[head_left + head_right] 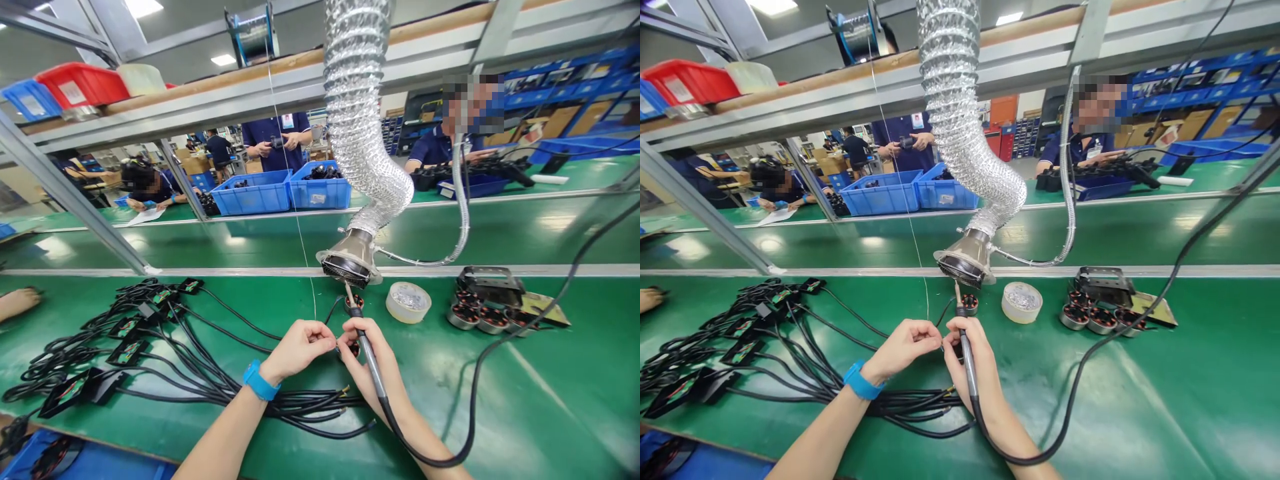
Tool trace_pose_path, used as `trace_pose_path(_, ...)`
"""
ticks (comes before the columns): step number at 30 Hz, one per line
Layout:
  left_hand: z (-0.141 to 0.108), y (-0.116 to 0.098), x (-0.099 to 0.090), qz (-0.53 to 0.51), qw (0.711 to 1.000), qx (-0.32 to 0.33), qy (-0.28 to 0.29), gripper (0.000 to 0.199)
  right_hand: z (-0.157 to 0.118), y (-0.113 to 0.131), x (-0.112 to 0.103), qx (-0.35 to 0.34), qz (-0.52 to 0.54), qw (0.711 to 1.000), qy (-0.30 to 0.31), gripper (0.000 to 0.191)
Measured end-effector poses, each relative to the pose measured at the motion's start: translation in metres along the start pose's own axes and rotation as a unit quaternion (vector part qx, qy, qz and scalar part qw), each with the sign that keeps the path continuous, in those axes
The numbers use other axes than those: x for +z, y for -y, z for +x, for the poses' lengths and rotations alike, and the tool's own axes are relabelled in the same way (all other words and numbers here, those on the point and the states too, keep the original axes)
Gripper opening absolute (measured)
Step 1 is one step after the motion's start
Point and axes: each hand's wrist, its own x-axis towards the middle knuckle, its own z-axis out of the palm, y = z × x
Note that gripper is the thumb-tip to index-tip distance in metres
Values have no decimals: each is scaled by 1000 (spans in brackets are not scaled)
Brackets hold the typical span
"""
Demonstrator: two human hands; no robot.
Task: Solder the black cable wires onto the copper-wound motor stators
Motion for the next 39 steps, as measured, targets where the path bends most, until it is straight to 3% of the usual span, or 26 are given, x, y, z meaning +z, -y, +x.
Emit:
trace_pose_path(4, 2, 3, 4, 5, 998, 9, -56, 25, 1, 0, -5, 0, -20, 1000, -9, 18)
trace_pose_path(9, 7, 10, 5, 11, 993, -23, -113, 18, -7, -5, -29, 33, -21, 999, -25, 32)
trace_pose_path(14, 8, 12, 9, 4, 993, -43, -110, 19, -21, -12, -46, 64, 4, 998, -21, 27)
trace_pose_path(21, 6, 7, 13, 12, 992, -48, -117, 23, -23, -10, -45, -15, -33, 999, 4, 21)
trace_pose_path(28, 5, 9, 13, 17, 991, -44, -121, 23, -20, -6, -43, -30, -43, 998, 18, 20)
trace_pose_path(34, 5, 8, 13, 15, 991, -42, -125, 23, -21, -5, -41, 49, 27, 998, 23, 24)
trace_pose_path(39, 5, 8, 13, 13, 991, -38, -124, 23, -22, -6, -41, 102, 86, 991, -13, 31)
